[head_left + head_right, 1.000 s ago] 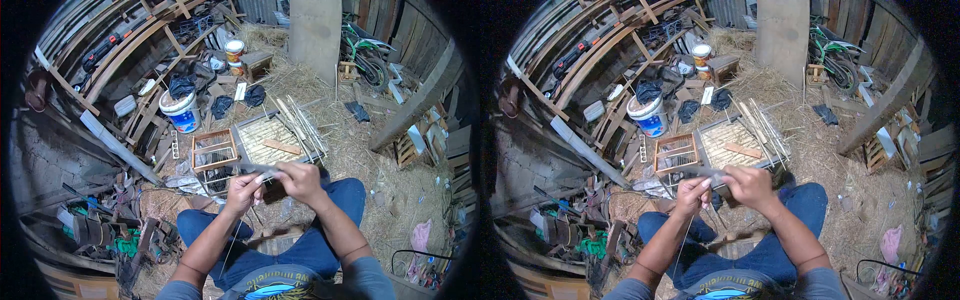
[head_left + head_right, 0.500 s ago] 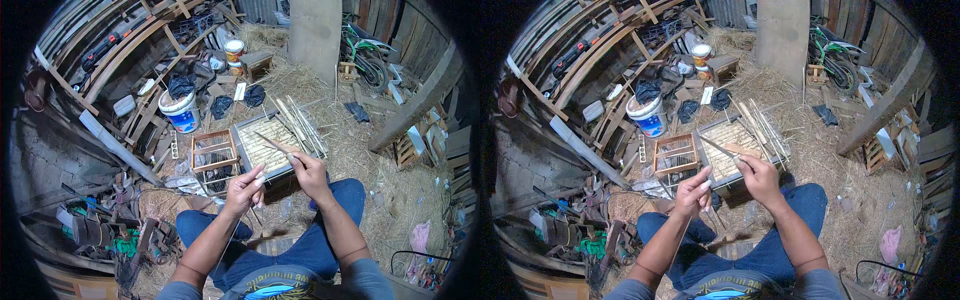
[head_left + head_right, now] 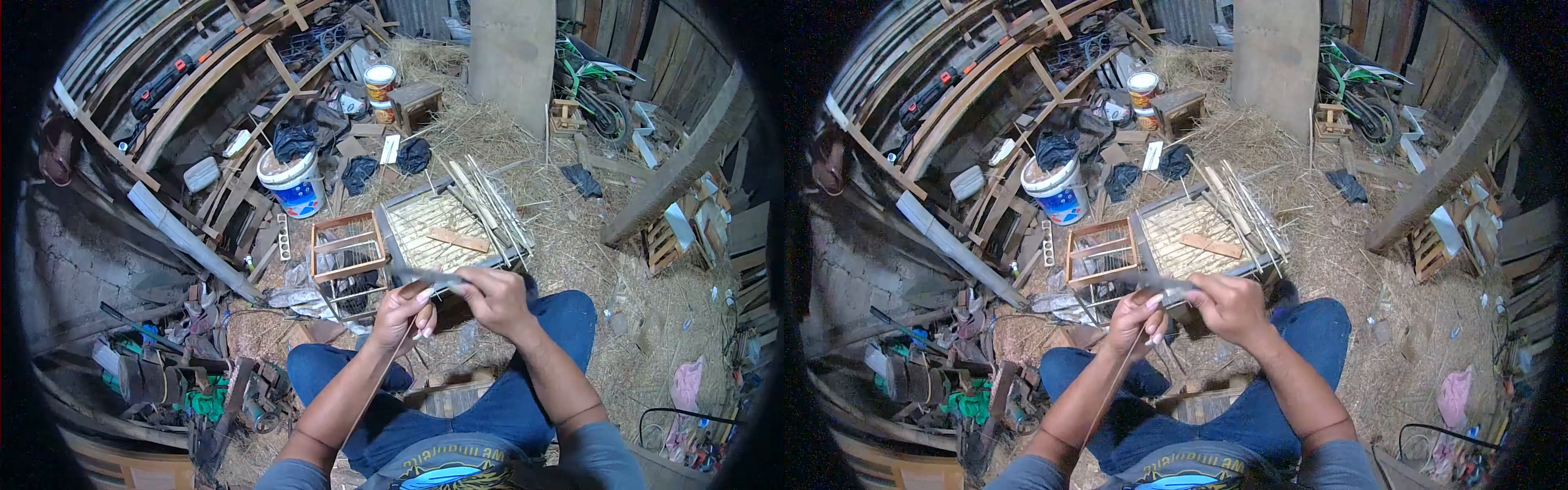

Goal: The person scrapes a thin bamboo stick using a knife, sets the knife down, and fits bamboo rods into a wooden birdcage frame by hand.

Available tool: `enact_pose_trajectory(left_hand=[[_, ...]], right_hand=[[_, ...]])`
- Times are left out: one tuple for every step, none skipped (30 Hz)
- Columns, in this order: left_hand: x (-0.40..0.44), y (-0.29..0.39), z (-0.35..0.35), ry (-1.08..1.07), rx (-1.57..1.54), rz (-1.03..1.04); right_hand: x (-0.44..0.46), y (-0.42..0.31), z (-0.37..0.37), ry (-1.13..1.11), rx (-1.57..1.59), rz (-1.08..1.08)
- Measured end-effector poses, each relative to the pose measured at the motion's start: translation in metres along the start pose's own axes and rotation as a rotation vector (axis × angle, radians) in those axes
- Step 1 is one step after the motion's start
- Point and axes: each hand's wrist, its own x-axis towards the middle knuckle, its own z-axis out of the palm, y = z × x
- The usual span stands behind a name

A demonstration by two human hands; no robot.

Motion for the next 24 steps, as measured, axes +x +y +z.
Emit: enact_pose_trajectory(left_hand=[[-0.003,-0.002,0.001,0.002,-0.001,-0.002],[-0.005,-0.003,0.002,-0.029,-0.037,-0.024],[-0.006,-0.004,0.003,-0.06,-0.072,-0.043],[-0.004,-0.005,0.003,-0.06,-0.07,-0.04],[-0.002,-0.009,0.002,-0.084,-0.148,-0.023],[-0.001,-0.012,0.003,-0.108,-0.23,-0.009],[-0.001,-0.012,0.004,-0.122,-0.297,-0.007],[-0.001,-0.012,0.005,-0.123,-0.297,-0.006],[-0.002,-0.013,0.006,-0.115,-0.293,0.008],[-0.004,-0.013,0.006,-0.107,-0.289,0.021],[-0.004,-0.013,0.005,-0.108,-0.289,0.02],[-0.004,-0.014,0.004,-0.093,-0.239,0.016],[-0.004,-0.016,0.004,-0.079,-0.192,0.009],[-0.004,-0.018,0.004,-0.082,-0.195,0.003],[-0.004,-0.018,0.006,-0.057,-0.113,-0.022],[-0.004,-0.017,0.008,-0.033,-0.03,-0.045],[-0.005,-0.016,0.01,-0.028,-0.017,-0.067],[-0.004,-0.016,0.009,-0.028,-0.018,-0.067],[-0.004,-0.017,0.007,0.014,0.126,-0.103],[-0.005,-0.017,0.005,0.059,0.268,-0.14],[-0.007,-0.011,0.008,0.033,0.343,-0.119],[-0.008,-0.01,0.006,0.035,0.341,-0.118],[-0.009,-0.011,0.004,0.035,0.406,-0.116],[-0.009,-0.011,0.004,0.034,0.472,-0.112]], right_hand=[[0.002,0.004,-0.002,0.017,-0.028,0.062],[0.004,0.01,-0.005,0.034,-0.055,0.123],[0.004,0.014,-0.008,-0.005,-0.044,0.144],[0.004,0.012,-0.005,-0.004,-0.043,0.14],[0.0,0.008,-0.002,0.014,-0.013,0.099],[-0.003,0.005,0.0,0.031,0.015,0.061],[-0.002,0.006,-0.002,0.031,0.013,0.062],[0.0,0.009,-0.004,0.079,0.063,0.169],[0.001,0.011,-0.006,0.124,0.115,0.275],[0.002,0.011,-0.007,0.168,0.167,0.383],[0.001,0.008,-0.01,0.102,0.179,0.425],[0.001,0.004,-0.009,0.103,0.177,0.428],[0.002,-0.003,-0.006,0.082,0.352,0.391],[0.002,-0.008,-0.005,0.063,0.526,0.352],[0.005,-0.01,-0.007,-0.042,0.589,0.432],[0.006,-0.007,-0.005,-0.038,0.586,0.436],[0.007,-0.001,0.001,-0.064,0.698,0.504],[0.009,-0.001,0.003,-0.092,0.812,0.571],[0.011,-0.002,0.004,-0.073,0.817,0.604],[0.015,-0.003,0.002,-0.078,0.818,0.604],[0.02,-0.004,-0.002,-0.075,0.844,0.62],[0.024,-0.003,-0.005,-0.07,0.868,0.637],[0.022,0.01,0.003,-0.053,0.814,0.638],[0.025,0.007,0.0,-0.053,0.814,0.639]])
